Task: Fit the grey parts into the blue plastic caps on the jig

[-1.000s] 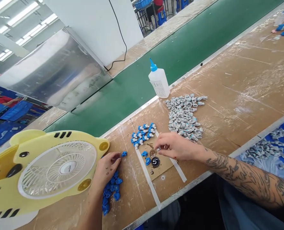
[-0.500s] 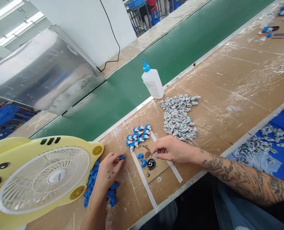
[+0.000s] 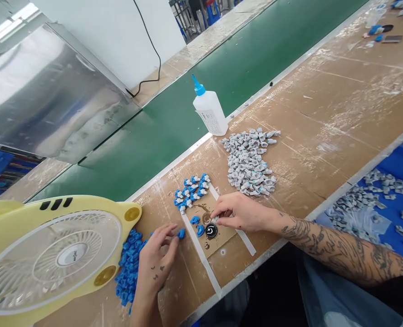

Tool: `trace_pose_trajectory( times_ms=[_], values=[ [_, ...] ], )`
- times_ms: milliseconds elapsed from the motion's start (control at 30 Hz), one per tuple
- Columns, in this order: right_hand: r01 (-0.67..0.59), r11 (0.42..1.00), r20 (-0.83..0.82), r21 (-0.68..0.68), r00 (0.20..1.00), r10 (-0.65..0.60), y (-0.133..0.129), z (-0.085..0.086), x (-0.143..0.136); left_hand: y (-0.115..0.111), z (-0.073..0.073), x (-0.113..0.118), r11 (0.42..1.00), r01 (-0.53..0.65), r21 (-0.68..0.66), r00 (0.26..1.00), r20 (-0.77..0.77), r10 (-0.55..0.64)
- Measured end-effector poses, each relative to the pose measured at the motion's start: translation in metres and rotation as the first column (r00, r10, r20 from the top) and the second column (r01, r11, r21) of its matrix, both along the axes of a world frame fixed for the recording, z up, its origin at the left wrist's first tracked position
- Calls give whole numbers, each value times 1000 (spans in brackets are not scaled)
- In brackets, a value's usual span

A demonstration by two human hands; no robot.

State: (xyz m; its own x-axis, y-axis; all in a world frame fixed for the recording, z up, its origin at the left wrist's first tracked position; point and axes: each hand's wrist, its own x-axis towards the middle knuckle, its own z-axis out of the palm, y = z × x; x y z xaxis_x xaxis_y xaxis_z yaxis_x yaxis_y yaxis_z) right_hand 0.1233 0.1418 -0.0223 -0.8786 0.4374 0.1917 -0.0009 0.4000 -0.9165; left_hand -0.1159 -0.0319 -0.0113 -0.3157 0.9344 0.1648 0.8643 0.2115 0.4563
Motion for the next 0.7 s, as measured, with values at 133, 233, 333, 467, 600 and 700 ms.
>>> trace_pose_trajectory(
  times_ms=[133,233,333,467,600,700],
  values=[
    [10,1000,10,3,1000,-11,0,-3,2,-1,-9,3,994,96,-48,991,-84,-100],
    [20,1000,19,14,1000,-20,1,-3,4,-6,-13,5,995,97,-3,986,-136,-96],
    [26,1000,18,18,999,-26,1,-2,6,-12,-10,7,995,96,0,973,-211,-94],
    [26,999,25,22,999,-26,1,-2,6,-15,-11,9,987,148,54,948,-292,-126],
    [15,1000,26,16,1000,-16,-1,-2,4,-8,-20,10,989,134,66,948,-300,-109],
    [15,1000,27,18,1000,-15,-2,-2,4,1,-24,5,995,96,29,957,-277,-84]
  ],
)
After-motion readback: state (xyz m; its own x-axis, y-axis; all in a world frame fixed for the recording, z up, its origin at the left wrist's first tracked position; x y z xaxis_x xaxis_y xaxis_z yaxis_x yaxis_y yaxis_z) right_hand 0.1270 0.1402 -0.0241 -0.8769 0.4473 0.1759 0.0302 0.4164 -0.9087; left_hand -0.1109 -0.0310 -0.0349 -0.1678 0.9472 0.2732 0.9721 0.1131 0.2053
